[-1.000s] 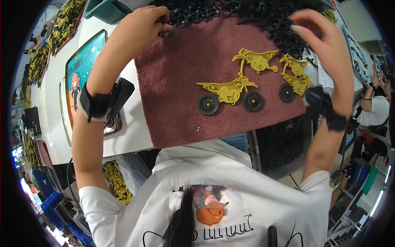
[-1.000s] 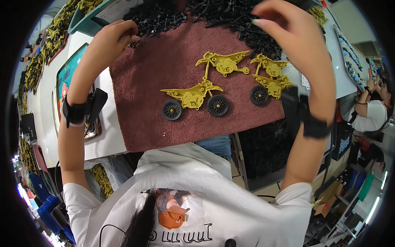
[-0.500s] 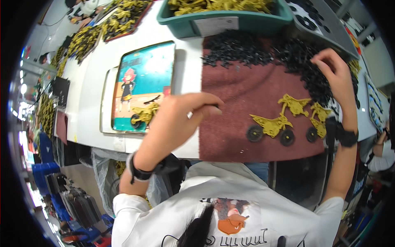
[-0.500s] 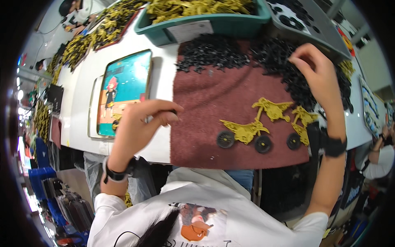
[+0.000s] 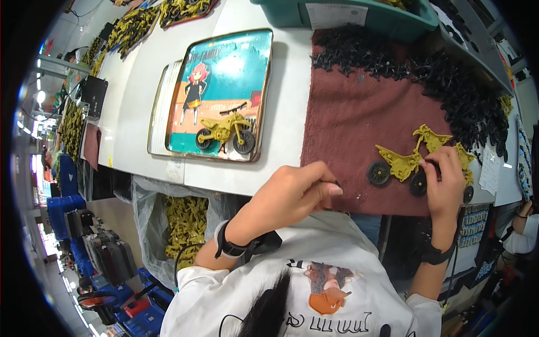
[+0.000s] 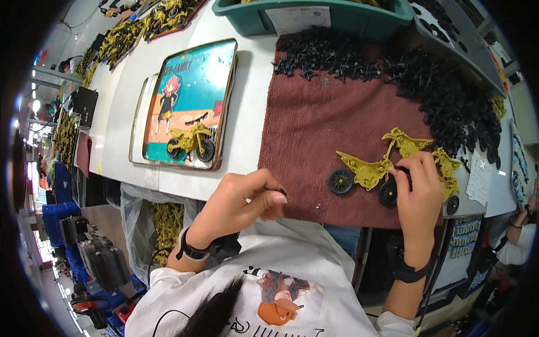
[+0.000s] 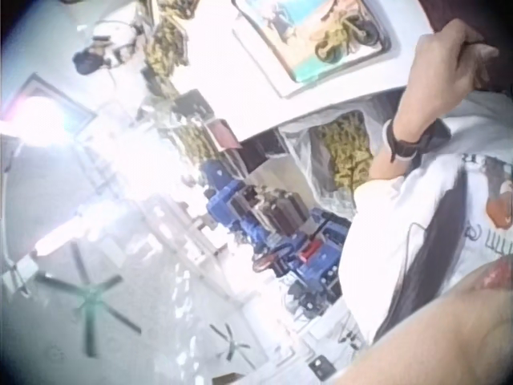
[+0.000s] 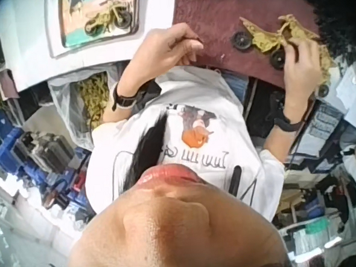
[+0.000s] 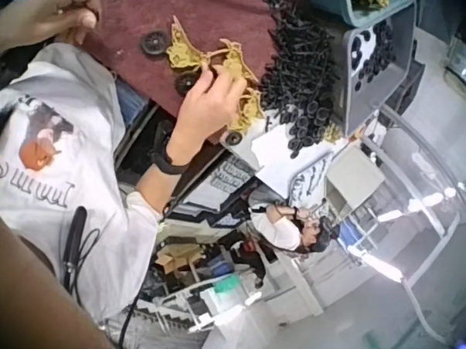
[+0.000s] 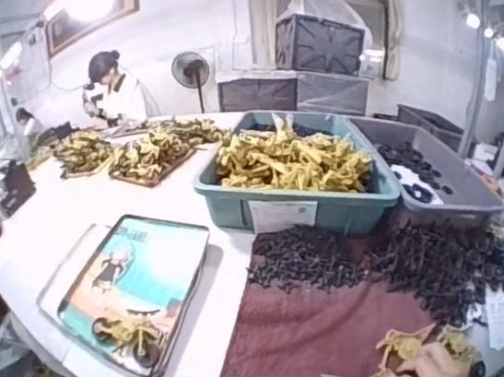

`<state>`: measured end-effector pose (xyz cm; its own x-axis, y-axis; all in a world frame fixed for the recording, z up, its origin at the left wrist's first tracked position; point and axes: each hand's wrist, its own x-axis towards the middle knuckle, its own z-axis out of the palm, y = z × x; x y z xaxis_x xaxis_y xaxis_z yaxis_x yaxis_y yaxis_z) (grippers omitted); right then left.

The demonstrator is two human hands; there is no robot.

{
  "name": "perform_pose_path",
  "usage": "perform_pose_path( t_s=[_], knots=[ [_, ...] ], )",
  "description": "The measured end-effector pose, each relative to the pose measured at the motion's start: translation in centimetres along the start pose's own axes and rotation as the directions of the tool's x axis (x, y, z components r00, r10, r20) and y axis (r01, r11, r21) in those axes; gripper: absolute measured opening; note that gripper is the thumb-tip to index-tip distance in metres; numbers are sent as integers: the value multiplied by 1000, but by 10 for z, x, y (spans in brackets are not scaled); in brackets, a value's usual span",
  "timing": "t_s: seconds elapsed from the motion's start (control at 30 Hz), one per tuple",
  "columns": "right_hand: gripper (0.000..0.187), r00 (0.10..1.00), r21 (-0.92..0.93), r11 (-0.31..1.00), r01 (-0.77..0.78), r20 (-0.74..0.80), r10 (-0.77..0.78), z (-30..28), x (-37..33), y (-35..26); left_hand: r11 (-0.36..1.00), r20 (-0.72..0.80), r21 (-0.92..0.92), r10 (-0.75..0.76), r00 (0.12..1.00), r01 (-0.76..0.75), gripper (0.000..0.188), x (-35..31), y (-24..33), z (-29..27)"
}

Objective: Assembling plastic toy motorcycle components including frames and wheels.

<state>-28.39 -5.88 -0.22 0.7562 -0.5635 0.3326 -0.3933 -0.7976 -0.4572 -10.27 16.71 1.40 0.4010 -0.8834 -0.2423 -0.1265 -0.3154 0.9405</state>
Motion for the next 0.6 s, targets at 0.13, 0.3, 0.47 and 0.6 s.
perform_pose_path(
  t_s=[0.13, 0.3, 0.47, 0.6],
  knots=[
    [9, 995, 54, 994, -92, -19, 93, 21, -14, -11, 955, -114, 266, 170, 979, -134, 10, -2, -13, 2],
    [11, 999, 196, 979, 47, 2, -48, 45, -11, -43, 992, -197, 112, 87, 977, -65, 11, -1, -24, 13],
    [14, 989, 547, 824, -147, 84, 121, 27, -9, -45, 904, -215, 421, 180, 960, -75, 13, 5, -24, 21],
    [19, 982, 379, 912, -156, 161, 101, 7, -8, -24, 754, -184, 629, 381, 906, -189, 19, 6, -26, 36]
  ],
)
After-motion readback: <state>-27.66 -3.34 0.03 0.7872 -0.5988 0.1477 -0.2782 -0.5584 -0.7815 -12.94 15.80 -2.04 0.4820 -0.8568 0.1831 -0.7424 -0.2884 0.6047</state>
